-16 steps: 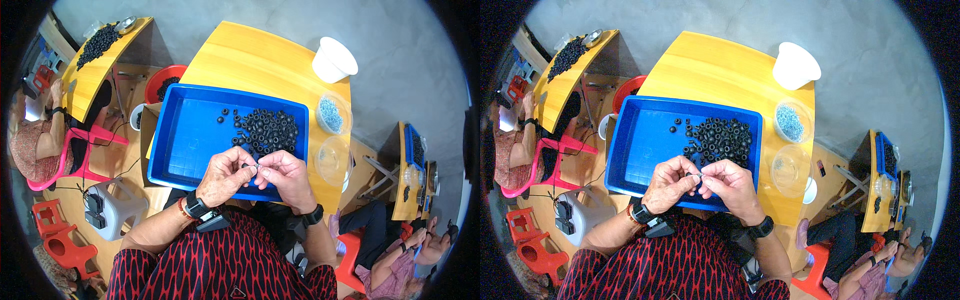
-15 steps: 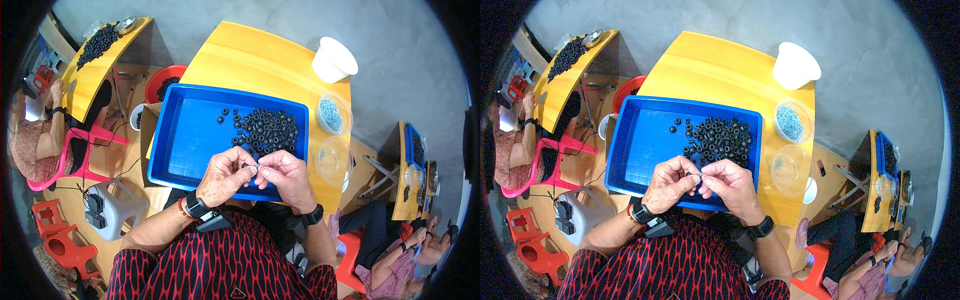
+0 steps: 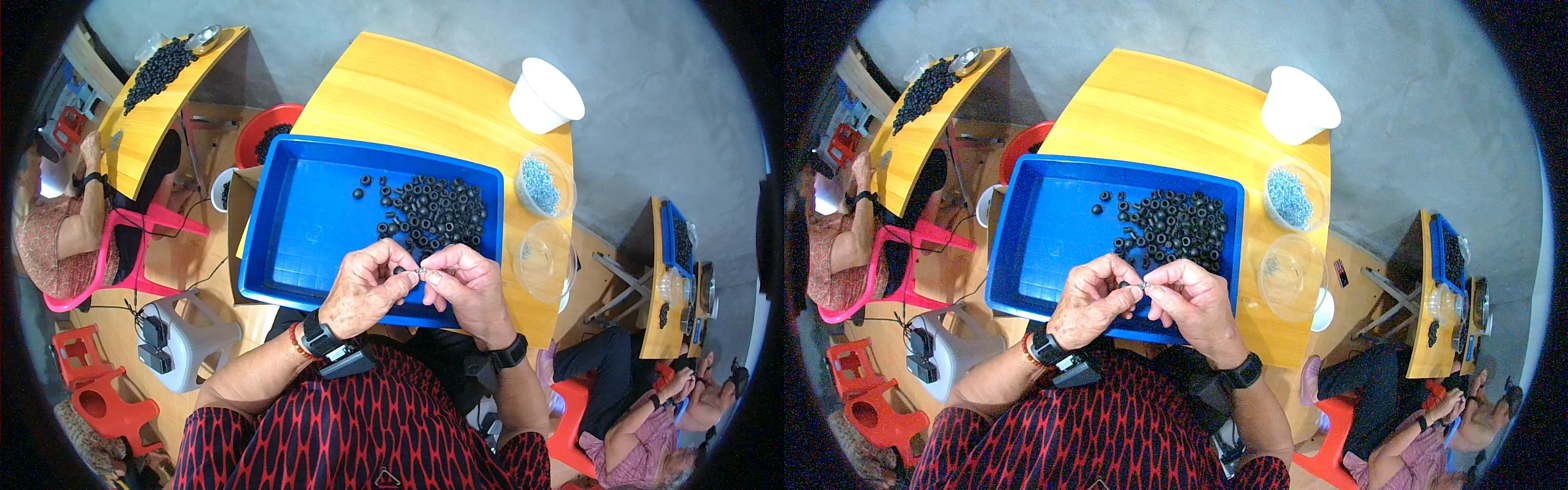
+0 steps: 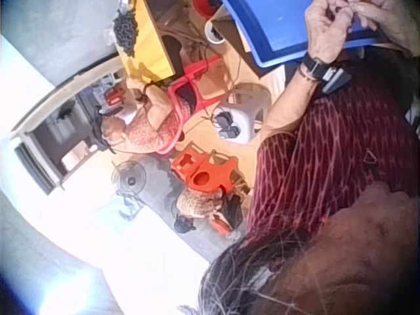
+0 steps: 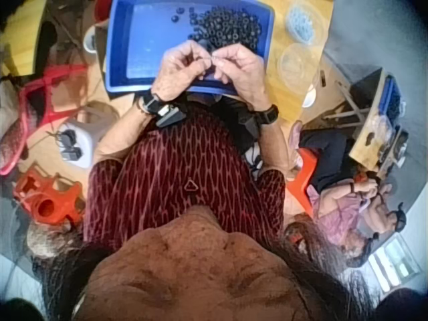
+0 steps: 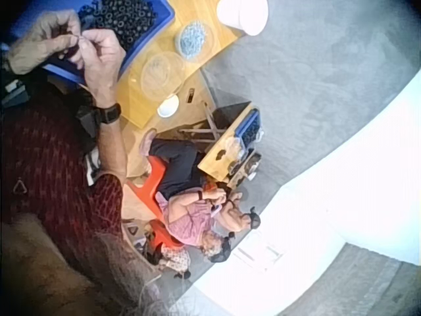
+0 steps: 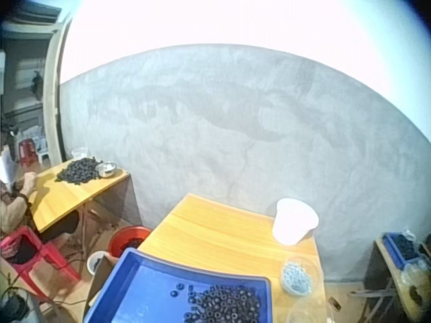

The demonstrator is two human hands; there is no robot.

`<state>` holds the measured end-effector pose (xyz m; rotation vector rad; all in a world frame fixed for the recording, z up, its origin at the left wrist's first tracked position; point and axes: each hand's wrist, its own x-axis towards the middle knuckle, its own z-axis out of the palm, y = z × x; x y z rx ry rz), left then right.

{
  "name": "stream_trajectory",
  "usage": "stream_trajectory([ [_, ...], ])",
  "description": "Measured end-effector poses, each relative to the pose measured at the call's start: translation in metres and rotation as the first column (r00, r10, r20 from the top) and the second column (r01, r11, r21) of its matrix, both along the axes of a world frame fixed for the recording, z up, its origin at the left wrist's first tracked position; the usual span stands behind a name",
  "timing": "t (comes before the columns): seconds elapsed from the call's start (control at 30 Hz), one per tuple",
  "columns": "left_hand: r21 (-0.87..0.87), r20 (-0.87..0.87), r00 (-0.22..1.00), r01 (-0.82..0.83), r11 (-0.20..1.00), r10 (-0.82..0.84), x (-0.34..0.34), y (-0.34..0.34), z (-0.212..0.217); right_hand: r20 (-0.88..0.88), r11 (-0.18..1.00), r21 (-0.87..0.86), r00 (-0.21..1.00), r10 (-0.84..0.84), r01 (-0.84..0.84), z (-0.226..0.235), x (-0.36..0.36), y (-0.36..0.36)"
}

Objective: Sorting small black gaskets and assembling them with metal pins.

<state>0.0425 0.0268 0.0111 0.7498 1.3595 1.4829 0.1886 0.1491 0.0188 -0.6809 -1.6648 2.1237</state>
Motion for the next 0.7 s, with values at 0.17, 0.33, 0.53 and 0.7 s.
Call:
stream_trajectory([
  [0.17,0.009,-0.085,0.996,-0.018,1.0,0.019,0.0018,-0.0005,0.0018,0.028,1.0,0.02,1.0,-0.007,0.006,0.0033,0.0002,-0.0003],
  [0.33,0.023,-0.156,0.986,-0.057,0.998,0.06,0.0051,-0.001,0.0028,0.051,0.999,0.032,0.999,0.0,-0.002,0.004,-0.0004,-0.0001],
  [0.53,0.033,-0.174,0.982,-0.068,0.997,0.073,0.0077,-0.0009,0.0035,0.091,0.997,0.082,0.996,-0.002,-0.006,0.0074,0.0006,0.0002],
  [0.7,0.023,-0.155,0.986,-0.059,0.998,0.062,0.0079,-0.0014,0.0023,0.105,0.989,0.143,0.994,0.013,-0.028,0.0095,0.0008,0.0023],
])
